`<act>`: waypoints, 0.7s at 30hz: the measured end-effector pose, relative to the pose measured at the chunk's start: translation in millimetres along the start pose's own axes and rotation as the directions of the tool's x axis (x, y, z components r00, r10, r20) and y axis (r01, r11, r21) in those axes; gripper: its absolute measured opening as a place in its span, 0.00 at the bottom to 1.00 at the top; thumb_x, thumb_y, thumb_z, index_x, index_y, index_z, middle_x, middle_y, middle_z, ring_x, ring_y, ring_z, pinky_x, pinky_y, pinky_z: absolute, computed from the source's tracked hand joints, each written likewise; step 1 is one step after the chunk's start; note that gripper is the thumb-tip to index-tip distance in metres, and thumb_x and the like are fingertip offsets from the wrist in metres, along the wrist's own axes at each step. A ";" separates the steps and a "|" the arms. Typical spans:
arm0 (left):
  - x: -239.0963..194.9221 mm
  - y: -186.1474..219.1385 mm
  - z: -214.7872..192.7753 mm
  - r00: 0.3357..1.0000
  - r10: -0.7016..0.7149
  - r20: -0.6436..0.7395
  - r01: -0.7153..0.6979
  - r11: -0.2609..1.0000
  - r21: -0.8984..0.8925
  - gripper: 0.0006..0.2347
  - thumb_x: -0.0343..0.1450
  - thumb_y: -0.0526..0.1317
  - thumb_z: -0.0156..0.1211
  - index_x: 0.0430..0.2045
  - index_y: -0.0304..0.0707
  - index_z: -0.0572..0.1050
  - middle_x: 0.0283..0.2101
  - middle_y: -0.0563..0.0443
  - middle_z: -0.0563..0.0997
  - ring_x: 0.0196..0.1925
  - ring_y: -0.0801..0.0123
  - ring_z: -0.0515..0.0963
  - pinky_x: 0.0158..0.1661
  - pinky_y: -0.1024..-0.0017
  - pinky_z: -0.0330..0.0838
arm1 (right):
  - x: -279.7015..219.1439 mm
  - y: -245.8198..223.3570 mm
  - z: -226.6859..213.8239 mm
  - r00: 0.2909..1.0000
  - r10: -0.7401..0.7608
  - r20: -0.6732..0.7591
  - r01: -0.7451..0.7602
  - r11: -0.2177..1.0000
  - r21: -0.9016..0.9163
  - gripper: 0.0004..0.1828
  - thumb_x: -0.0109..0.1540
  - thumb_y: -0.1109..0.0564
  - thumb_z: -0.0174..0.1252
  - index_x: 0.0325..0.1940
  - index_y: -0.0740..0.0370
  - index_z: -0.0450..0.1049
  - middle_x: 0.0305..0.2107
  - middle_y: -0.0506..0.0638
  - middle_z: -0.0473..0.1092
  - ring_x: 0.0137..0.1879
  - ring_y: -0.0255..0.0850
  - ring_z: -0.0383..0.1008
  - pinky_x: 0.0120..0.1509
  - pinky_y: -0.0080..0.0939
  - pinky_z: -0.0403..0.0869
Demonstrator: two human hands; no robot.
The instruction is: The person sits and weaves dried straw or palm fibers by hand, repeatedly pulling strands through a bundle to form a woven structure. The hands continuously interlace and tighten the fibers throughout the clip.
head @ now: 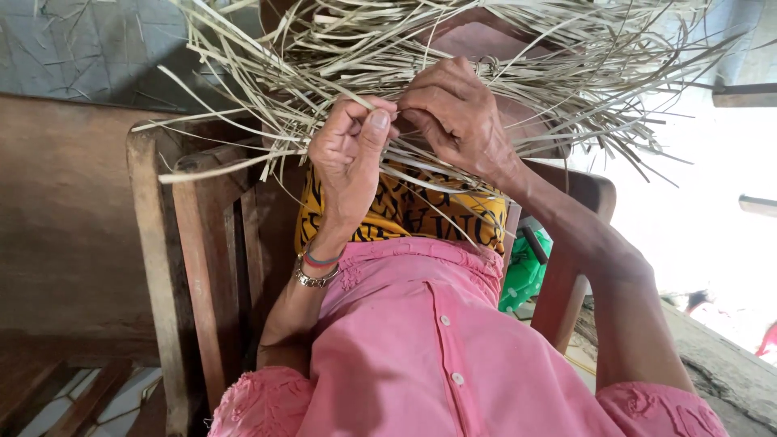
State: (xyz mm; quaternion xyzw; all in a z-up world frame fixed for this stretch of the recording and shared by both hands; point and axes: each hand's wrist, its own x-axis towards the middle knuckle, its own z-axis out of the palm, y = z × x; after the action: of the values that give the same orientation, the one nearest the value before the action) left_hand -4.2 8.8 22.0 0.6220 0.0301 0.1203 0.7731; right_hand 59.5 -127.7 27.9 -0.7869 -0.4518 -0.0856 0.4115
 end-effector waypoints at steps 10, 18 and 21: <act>-0.6 6.5 -0.1 0.999 0.040 0.021 -0.041 0.999 0.017 0.07 0.69 0.37 0.45 0.25 0.32 0.67 0.34 0.47 0.70 0.34 0.69 0.71 0.36 0.77 0.70 | 2.9 -1.3 -0.1 0.997 0.033 0.064 -0.033 0.999 0.002 0.04 0.61 0.66 0.46 0.33 0.67 0.65 0.27 0.54 0.65 0.33 0.47 0.62 0.38 0.44 0.57; -1.6 6.7 -2.4 1.000 -0.005 0.026 0.005 1.000 -0.009 0.06 0.70 0.37 0.45 0.30 0.33 0.68 0.36 0.49 0.71 0.34 0.70 0.73 0.37 0.78 0.70 | 1.4 1.4 2.9 0.997 0.035 0.068 -0.035 0.999 0.004 0.04 0.62 0.65 0.44 0.33 0.67 0.64 0.27 0.54 0.65 0.32 0.46 0.62 0.37 0.43 0.57; -2.0 4.4 -2.2 1.000 -0.026 0.015 0.027 0.999 -0.029 0.06 0.69 0.37 0.45 0.28 0.32 0.68 0.35 0.49 0.71 0.34 0.69 0.74 0.36 0.79 0.71 | 2.6 2.0 1.7 0.995 0.057 0.078 -0.058 0.998 0.015 0.03 0.60 0.67 0.45 0.33 0.67 0.64 0.26 0.54 0.64 0.32 0.47 0.60 0.38 0.43 0.56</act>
State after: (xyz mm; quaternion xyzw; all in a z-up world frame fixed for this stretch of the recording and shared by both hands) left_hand -7.3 11.3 25.5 0.6109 0.0309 0.1061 0.7839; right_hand 62.1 -125.3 26.9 -0.7987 -0.4453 -0.0390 0.4029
